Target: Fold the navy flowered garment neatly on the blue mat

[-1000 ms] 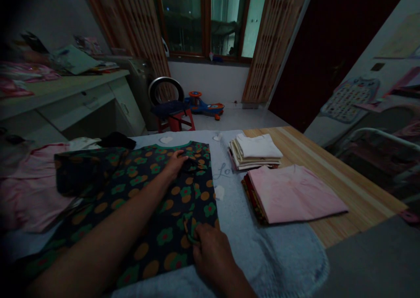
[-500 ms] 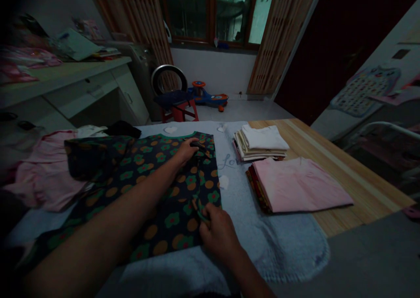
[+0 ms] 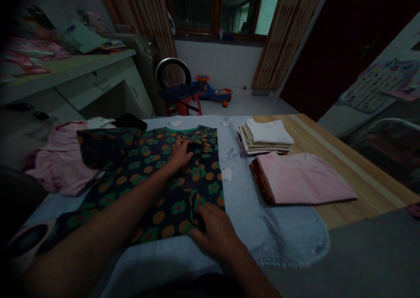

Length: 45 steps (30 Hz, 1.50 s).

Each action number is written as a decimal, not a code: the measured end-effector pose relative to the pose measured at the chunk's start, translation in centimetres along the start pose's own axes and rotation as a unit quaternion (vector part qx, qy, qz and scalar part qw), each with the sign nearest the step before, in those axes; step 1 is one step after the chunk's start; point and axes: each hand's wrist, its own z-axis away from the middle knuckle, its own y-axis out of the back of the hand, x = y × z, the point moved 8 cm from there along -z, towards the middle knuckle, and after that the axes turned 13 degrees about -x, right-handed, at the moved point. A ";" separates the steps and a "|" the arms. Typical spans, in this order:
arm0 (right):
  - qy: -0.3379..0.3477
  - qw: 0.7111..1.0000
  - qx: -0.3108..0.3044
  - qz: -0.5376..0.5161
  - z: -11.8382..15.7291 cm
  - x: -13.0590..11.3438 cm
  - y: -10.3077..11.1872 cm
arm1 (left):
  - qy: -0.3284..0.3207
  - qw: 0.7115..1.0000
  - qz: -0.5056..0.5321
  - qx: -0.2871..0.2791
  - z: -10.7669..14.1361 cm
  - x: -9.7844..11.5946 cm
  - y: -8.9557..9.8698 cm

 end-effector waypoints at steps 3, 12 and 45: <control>-0.001 0.997 0.000 -0.071 0.6 1.2 1.5 | -0.071 0.993 -0.059 -0.069 3.5 1.5 -1.2; -0.016 0.998 0.055 -0.014 3.0 3.6 2.5 | -0.140 0.970 0.023 -0.197 10.7 3.9 -4.9; -0.069 0.979 0.130 0.141 4.4 4.5 1.2 | -0.366 0.889 -0.037 -0.273 19.9 5.5 -4.7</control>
